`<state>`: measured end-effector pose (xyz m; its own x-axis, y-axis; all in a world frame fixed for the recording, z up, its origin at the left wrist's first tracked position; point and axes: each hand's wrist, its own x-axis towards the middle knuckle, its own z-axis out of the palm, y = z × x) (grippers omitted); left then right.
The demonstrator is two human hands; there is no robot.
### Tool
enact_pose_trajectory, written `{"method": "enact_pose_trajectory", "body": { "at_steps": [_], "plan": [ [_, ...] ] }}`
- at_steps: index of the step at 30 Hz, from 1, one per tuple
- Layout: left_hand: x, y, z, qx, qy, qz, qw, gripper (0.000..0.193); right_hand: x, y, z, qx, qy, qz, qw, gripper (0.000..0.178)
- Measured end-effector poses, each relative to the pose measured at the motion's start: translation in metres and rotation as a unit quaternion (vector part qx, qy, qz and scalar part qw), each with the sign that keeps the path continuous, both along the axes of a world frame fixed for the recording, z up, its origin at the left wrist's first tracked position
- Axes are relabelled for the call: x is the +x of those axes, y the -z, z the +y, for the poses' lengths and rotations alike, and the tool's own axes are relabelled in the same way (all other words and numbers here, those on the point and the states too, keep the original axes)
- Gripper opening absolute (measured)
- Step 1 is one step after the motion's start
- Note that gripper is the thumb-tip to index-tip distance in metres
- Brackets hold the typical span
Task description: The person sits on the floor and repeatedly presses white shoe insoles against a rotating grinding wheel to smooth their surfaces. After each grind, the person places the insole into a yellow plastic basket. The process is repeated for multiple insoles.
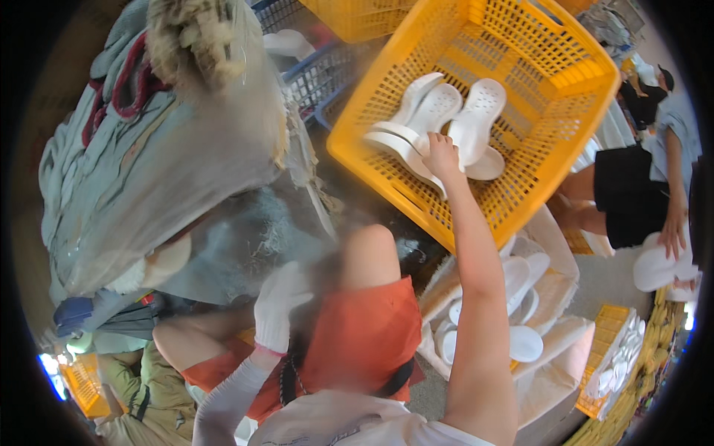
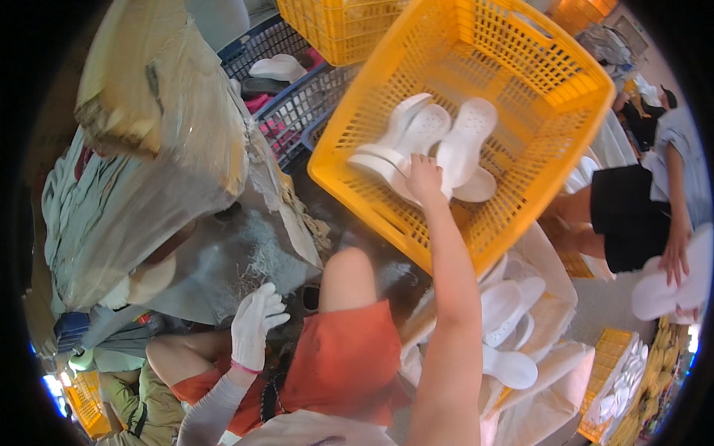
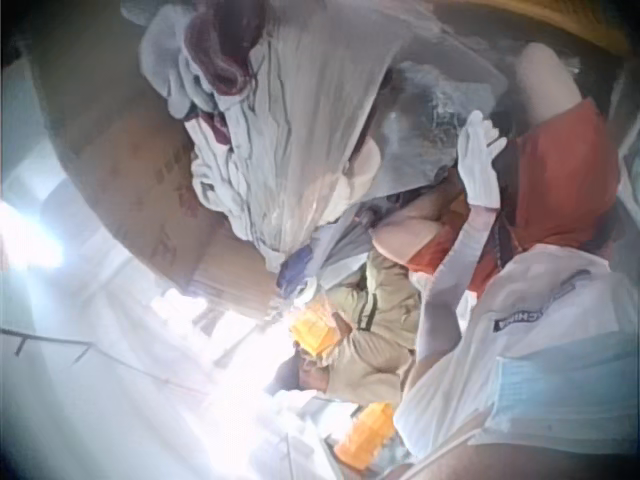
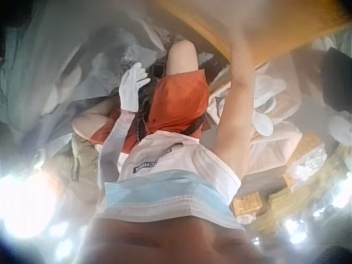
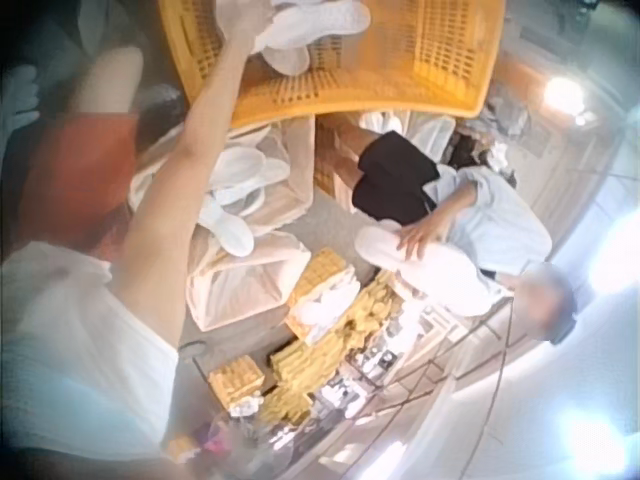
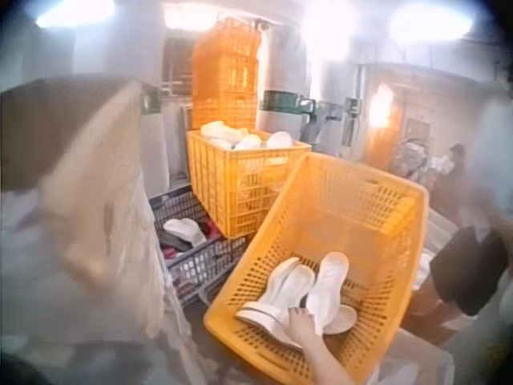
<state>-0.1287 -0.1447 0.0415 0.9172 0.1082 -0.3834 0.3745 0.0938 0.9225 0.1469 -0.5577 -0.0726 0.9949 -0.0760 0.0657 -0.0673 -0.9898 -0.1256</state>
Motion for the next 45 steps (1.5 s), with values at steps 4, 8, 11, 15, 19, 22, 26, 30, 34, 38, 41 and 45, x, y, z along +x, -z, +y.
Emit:
{"method": "enact_pose_trajectory", "body": {
  "at_steps": [4,8,11,15,19,22,26,30,34,38,41,45],
  "plan": [
    [0.006,-0.002,0.013,-0.063,-0.065,0.077,0.993,0.042,0.03,0.036,-0.038,0.126,0.024,0.151,0.98,0.048],
    [0.01,0.004,0.015,-0.096,-0.051,0.08,0.991,0.042,0.024,0.04,-0.055,0.099,-0.019,0.041,0.994,0.028],
    [0.011,0.004,0.009,-0.118,-0.057,0.086,0.988,0.043,0.004,0.009,-0.061,0.02,0.005,-0.145,0.989,0.015],
    [0.016,-0.024,-0.011,-0.161,-0.009,0.018,0.987,0.044,-0.065,-0.084,-0.057,0.135,0.106,-0.344,0.923,0.022],
    [0.031,-0.068,-0.05,-0.177,0.023,-0.031,0.983,0.044,-0.175,-0.167,0.019,0.458,0.122,-0.173,0.863,0.031],
    [0.036,-0.079,-0.074,-0.223,-0.051,0.027,0.973,0.043,-0.258,-0.201,0.119,0.713,0.054,0.104,0.691,0.028],
    [0.04,-0.053,-0.053,-0.537,-0.077,0.01,0.84,0.051,-0.298,-0.229,0.222,0.589,-0.038,0.103,0.801,0.027],
    [0.037,-0.027,-0.01,-0.475,-0.189,0.008,0.859,0.045,-0.299,-0.24,0.262,0.626,0.027,0.163,0.762,0.037],
    [0.039,-0.03,0.019,-0.428,-0.219,0.043,0.876,0.057,-0.275,-0.229,0.286,0.444,-0.172,0.113,0.872,0.037],
    [0.064,-0.045,0.043,-0.425,-0.167,0.103,0.884,0.067,-0.218,-0.221,0.319,0.605,-0.055,0.18,0.773,0.033],
    [0.086,-0.048,0.055,-0.433,-0.163,0.116,0.879,0.047,-0.195,-0.228,0.334,0.637,-0.07,0.19,0.744,0.03],
    [0.075,-0.032,0.056,-0.425,-0.174,0.11,0.881,0.045,-0.215,-0.234,0.342,0.584,-0.135,0.139,0.789,0.026]
  ]
}}
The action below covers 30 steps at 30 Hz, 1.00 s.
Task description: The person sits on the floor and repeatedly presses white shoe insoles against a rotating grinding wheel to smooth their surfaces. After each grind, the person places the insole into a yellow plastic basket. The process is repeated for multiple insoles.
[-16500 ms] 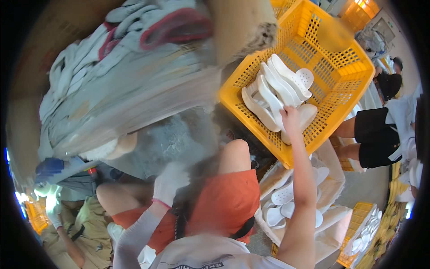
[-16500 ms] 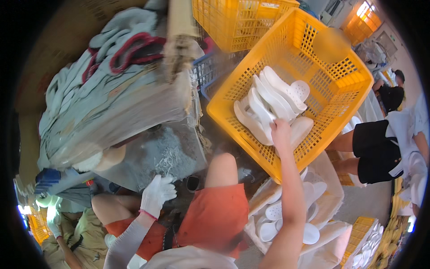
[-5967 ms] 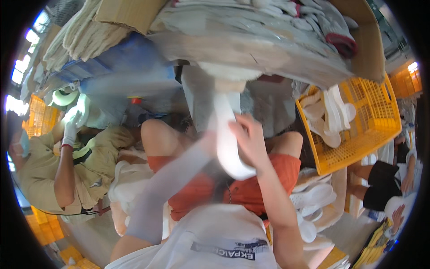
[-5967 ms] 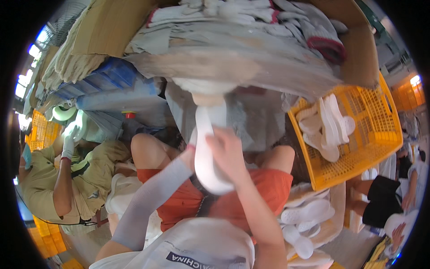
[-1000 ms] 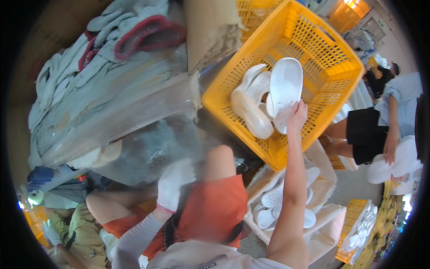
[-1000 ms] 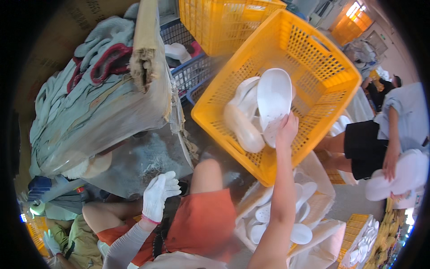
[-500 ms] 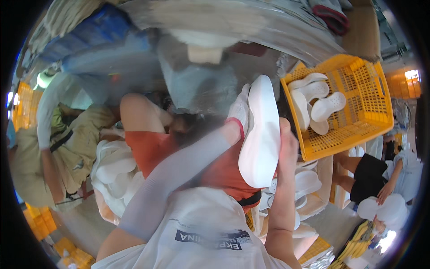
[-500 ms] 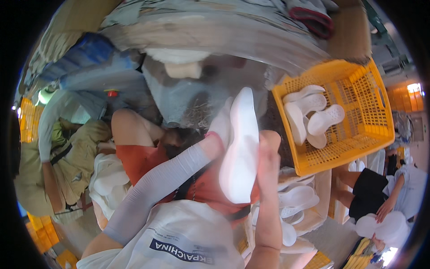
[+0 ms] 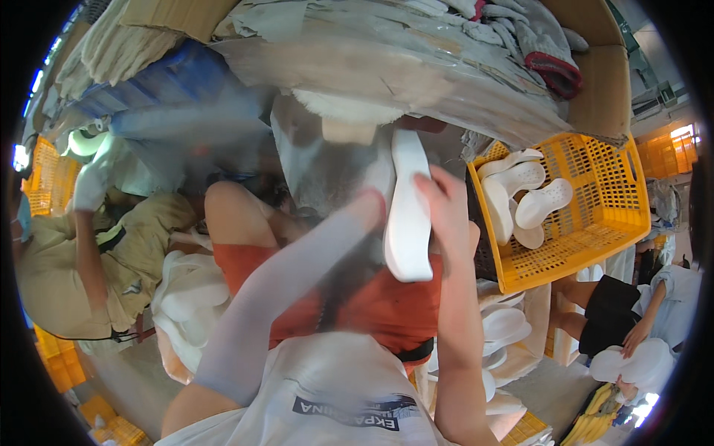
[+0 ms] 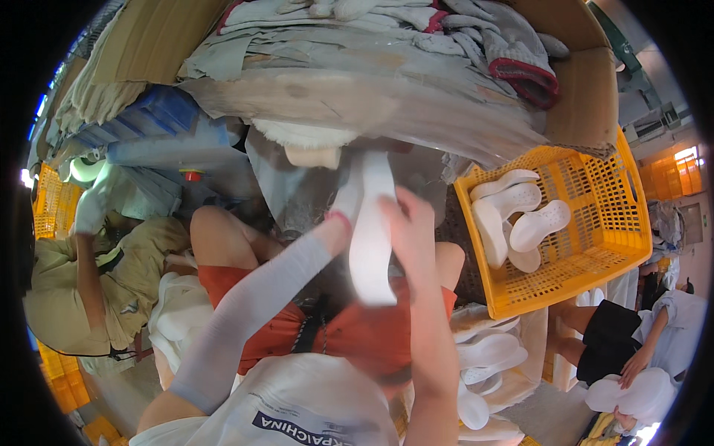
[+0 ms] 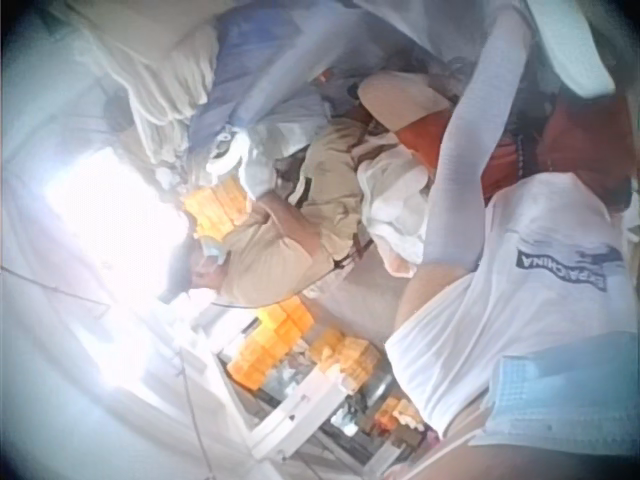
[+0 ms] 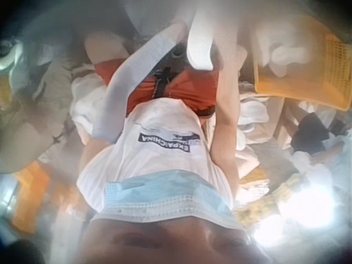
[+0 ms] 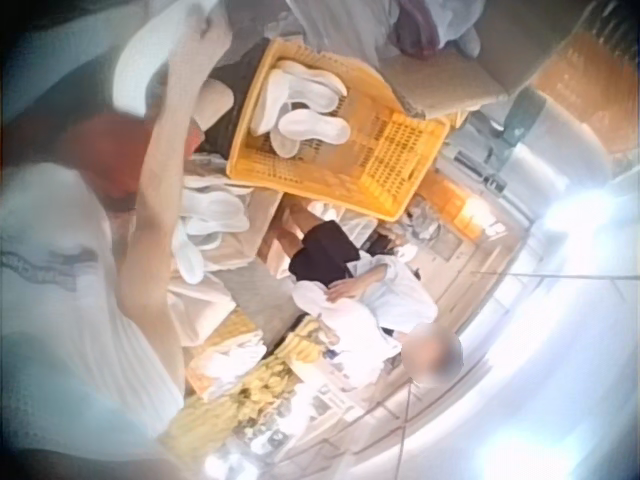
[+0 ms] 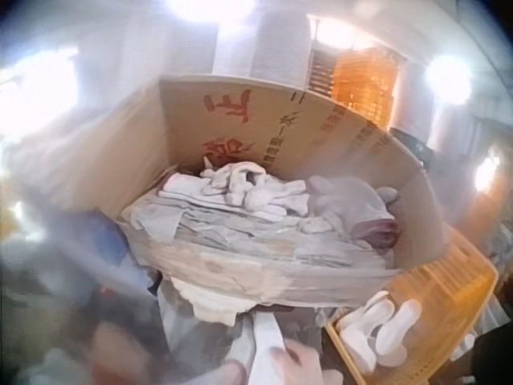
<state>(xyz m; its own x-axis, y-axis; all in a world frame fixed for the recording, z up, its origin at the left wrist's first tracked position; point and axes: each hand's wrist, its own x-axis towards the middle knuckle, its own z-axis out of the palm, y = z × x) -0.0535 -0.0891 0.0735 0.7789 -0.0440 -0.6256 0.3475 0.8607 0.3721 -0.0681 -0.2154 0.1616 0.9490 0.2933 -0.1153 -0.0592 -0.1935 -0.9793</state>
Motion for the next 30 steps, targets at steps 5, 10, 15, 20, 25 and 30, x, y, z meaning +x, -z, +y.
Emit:
{"method": "enact_pose_trajectory", "body": {
  "at_steps": [5,10,15,20,25,30],
  "plan": [
    [-0.057,0.037,0.037,0.045,-0.049,-0.011,0.998,0.055,-0.034,0.023,0.033,0.002,-0.007,0.037,0.999,0.028],
    [-0.054,0.082,0.099,-0.216,0.058,-0.05,0.973,0.057,-0.029,0.028,0.077,-0.112,-0.074,-0.06,0.989,0.024],
    [-0.052,0.104,0.089,-0.181,-0.075,-0.199,0.96,0.053,-0.049,0.004,0.086,-0.046,-0.008,-0.088,0.995,0.029],
    [-0.051,0.081,0.096,-0.106,0.014,-0.14,0.984,0.054,-0.037,0.011,0.089,-0.013,-0.039,-0.024,0.999,0.022],
    [-0.086,0.041,0.073,0.345,0.002,-0.087,0.935,0.055,-0.087,0.059,0.041,0.062,-0.037,0.011,0.997,0.033],
    [-0.117,-0.022,0.065,0.52,-0.018,0.033,0.854,0.063,-0.087,0.092,0.038,0.026,-0.006,0.039,0.999,0.05]
  ]
}}
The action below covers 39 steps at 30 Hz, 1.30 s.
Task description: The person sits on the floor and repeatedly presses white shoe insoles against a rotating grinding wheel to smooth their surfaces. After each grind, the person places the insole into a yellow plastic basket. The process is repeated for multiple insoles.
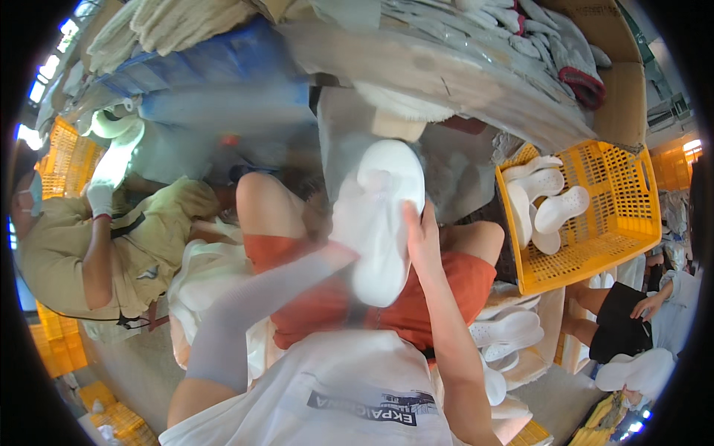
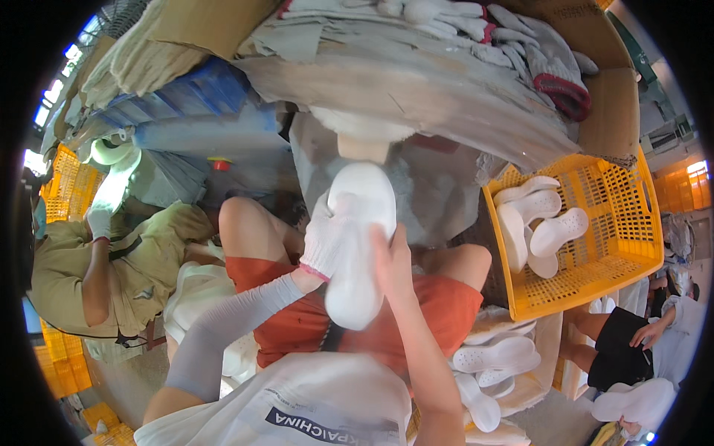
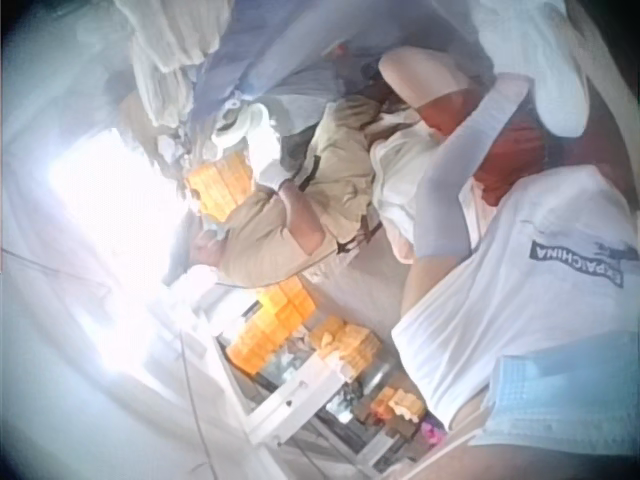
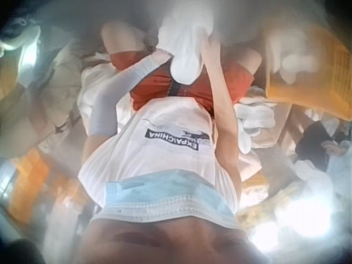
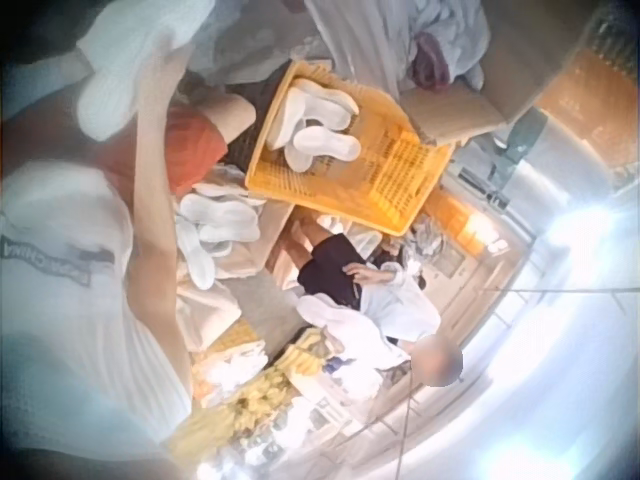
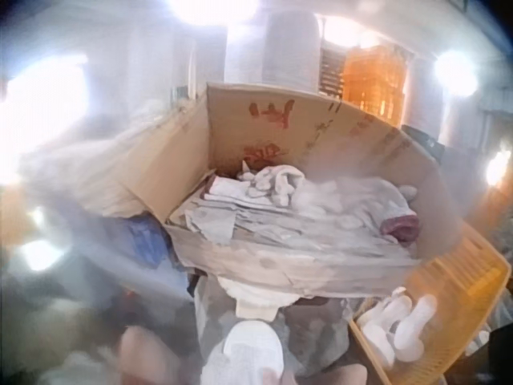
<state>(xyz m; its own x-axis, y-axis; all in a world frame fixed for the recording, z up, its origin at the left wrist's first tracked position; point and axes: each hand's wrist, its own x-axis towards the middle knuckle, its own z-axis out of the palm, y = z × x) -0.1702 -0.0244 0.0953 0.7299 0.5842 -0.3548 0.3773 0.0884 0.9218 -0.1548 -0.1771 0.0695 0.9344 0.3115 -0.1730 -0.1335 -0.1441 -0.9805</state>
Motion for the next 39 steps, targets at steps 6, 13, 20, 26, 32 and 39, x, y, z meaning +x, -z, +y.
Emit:
{"method": "enact_pose_trajectory", "body": {
  "at_steps": [6,13,20,26,32,39],
  "plan": [
    [0.013,-0.095,0.025,0.173,0.103,0.006,0.979,0.041,0.039,0.03,0.087,0.146,0.082,0.102,0.981,0.062],
    [-0.045,-0.069,0.024,0.008,0.068,-0.197,0.978,0.052,-0.01,-0.003,0.035,0.108,0.128,-0.211,0.963,0.053],
    [0.01,0.02,-0.005,-0.278,0.108,-0.073,0.952,0.056,-0.006,-0.065,-0.009,0.015,-0.116,0.009,0.993,0.054],
    [0.064,0.01,-0.064,-0.507,0.088,-0.026,0.857,0.06,0.051,-0.092,-0.047,0.023,0.0,0.061,0.998,0.03],
    [0.112,0.033,-0.068,-0.59,0.149,-0.058,0.792,0.05,0.113,-0.087,-0.05,0.005,-0.063,0.095,0.993,0.037],
    [0.123,0.057,-0.047,-0.619,0.128,-0.043,0.774,0.038,0.117,-0.069,-0.04,0.106,-0.044,0.048,0.992,0.026]
  ]
}}
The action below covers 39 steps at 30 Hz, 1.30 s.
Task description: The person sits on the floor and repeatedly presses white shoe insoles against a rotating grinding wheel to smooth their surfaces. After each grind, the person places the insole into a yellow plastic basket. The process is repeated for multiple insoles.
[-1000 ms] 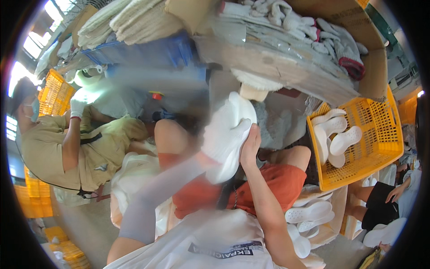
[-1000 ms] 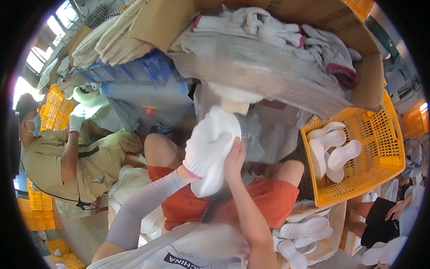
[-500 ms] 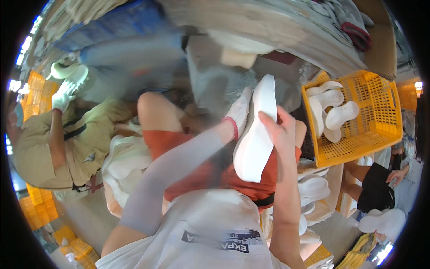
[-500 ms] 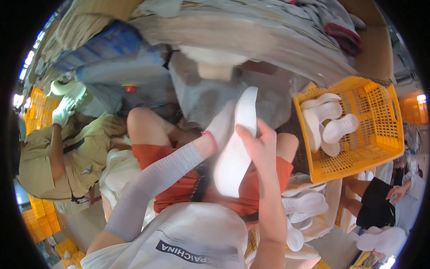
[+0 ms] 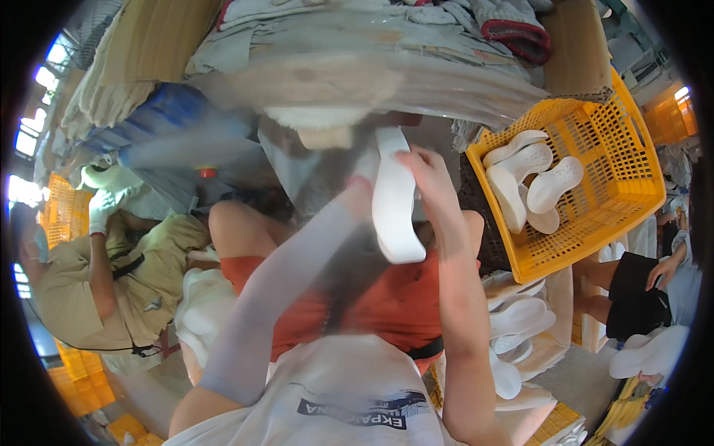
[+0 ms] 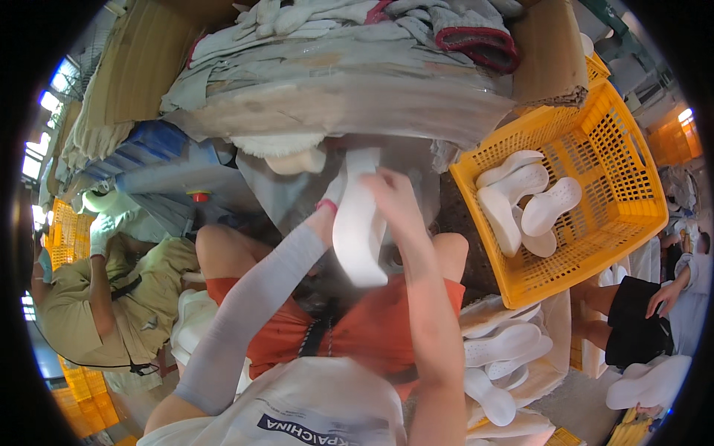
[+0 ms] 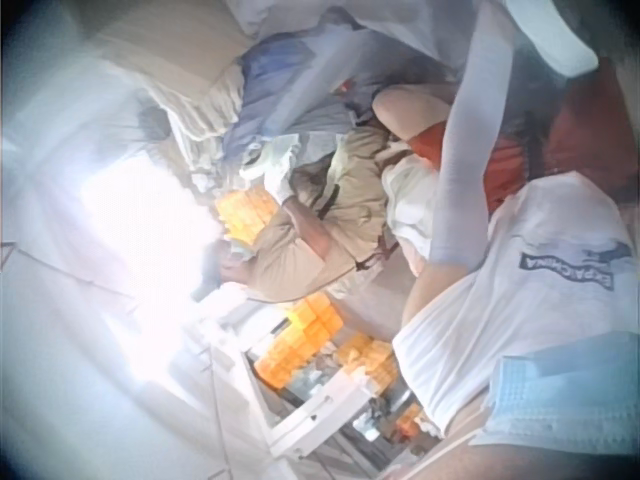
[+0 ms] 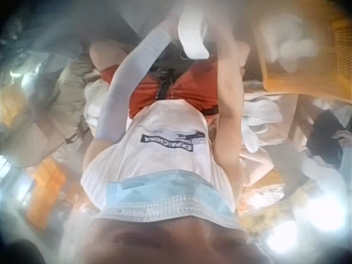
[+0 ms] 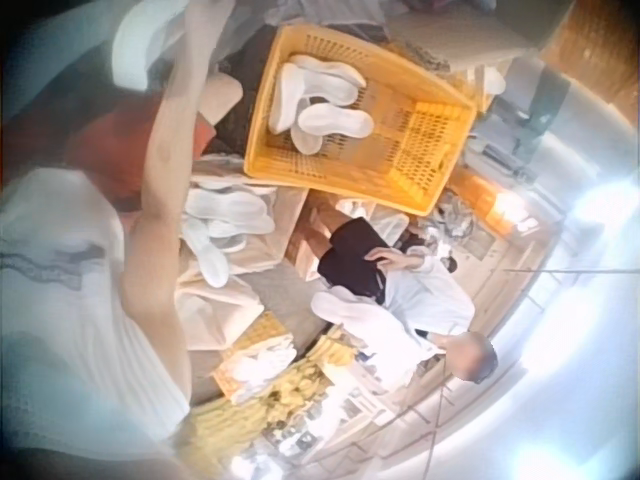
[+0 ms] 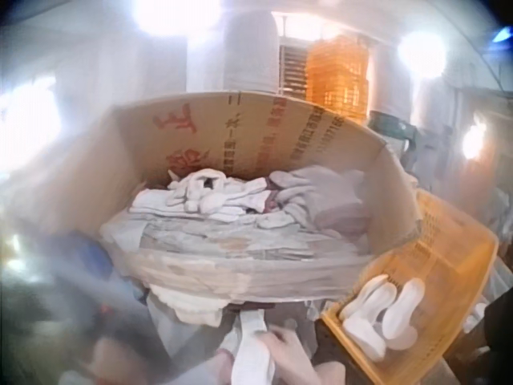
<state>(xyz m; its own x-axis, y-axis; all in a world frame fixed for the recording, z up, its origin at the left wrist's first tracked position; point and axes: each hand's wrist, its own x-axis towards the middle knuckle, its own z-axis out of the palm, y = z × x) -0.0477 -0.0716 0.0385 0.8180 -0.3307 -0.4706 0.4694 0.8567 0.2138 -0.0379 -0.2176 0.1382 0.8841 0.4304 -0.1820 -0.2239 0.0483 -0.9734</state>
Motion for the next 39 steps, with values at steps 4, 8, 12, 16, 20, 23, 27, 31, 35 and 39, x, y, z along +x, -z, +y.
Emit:
{"method": "enact_pose_trajectory", "body": {
  "at_steps": [4,8,12,16,20,23,27,31,35,39],
  "plan": [
    [-0.043,0.011,0.008,0.255,-0.105,-0.008,0.961,0.04,-0.044,0.006,0.02,0.007,0.008,0.055,0.998,0.033],
    [-0.061,0.019,0.059,0.075,-0.086,0.01,0.993,0.041,-0.049,0.015,0.067,0.013,-0.047,0.009,0.999,0.037],
    [-0.083,0.011,0.085,0.073,-0.085,-0.038,0.993,0.043,-0.055,0.007,0.088,-0.046,-0.047,-0.061,0.996,0.029],
    [-0.091,-0.002,0.07,0.112,-0.11,-0.039,0.987,0.044,-0.067,-0.015,0.097,-0.227,0.012,-0.31,0.923,0.025],
    [-0.056,-0.004,0.05,0.116,-0.121,-0.025,0.985,0.046,-0.057,-0.026,0.102,-0.326,-0.049,-0.335,0.883,0.026],
    [-0.058,-0.011,0.021,0.164,-0.152,-0.033,0.974,0.047,-0.064,-0.028,0.074,-0.223,-0.044,-0.274,0.934,0.023],
    [-0.111,-0.044,-0.054,0.097,-0.141,-0.118,0.978,0.05,-0.117,-0.038,-0.035,-0.255,-0.118,-0.347,0.895,0.054],
    [-0.131,-0.089,-0.139,0.282,0.01,-0.173,0.944,0.054,-0.161,-0.087,-0.177,-0.432,0.203,-0.213,0.852,0.041],
    [-0.125,-0.101,-0.164,0.338,0.05,-0.312,0.887,0.048,-0.104,-0.163,-0.348,-0.569,0.509,-0.416,0.494,0.036],
    [-0.115,-0.078,-0.154,0.412,0.097,-0.278,0.862,0.041,-0.057,-0.203,-0.497,-0.613,0.557,-0.381,0.41,0.038]
  ]
}}
